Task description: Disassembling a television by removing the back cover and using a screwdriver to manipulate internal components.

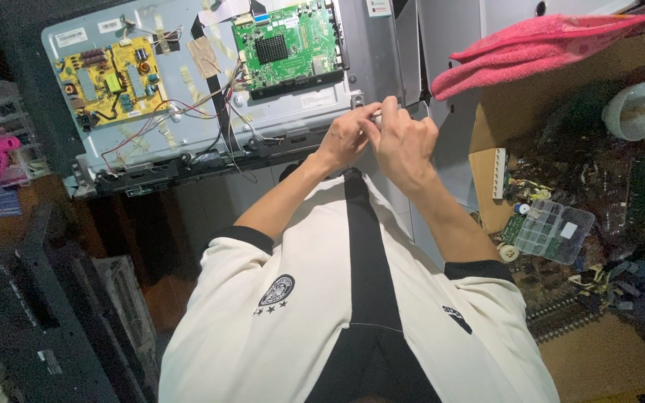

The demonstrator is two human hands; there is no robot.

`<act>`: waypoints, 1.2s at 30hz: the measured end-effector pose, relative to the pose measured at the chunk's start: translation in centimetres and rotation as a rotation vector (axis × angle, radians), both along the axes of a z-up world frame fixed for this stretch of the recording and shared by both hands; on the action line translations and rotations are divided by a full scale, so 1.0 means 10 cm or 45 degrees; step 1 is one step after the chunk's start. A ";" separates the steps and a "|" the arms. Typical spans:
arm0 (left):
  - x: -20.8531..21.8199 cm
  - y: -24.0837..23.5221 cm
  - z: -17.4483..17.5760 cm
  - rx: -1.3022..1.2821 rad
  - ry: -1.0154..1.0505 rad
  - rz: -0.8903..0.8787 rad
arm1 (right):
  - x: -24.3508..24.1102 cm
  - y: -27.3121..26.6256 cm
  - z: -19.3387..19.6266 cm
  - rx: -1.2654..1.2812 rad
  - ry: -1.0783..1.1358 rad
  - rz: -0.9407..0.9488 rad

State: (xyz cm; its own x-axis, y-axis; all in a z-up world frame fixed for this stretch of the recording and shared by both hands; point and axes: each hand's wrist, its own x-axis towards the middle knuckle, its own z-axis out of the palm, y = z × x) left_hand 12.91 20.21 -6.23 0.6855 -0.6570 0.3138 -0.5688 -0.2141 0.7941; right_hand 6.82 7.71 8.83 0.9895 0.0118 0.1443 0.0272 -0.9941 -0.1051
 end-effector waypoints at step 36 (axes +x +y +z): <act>0.15 -0.08 -0.04 -0.066 0.213 0.049 | 0.18 -0.11 0.09 -0.189 0.013 0.227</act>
State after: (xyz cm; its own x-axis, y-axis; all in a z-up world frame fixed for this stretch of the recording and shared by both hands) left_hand 14.36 19.43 -6.62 0.7552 -0.6153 0.2260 -0.4198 -0.1893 0.8876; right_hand 8.66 6.65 9.70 0.9711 0.2071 0.1182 0.2037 -0.9782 0.0407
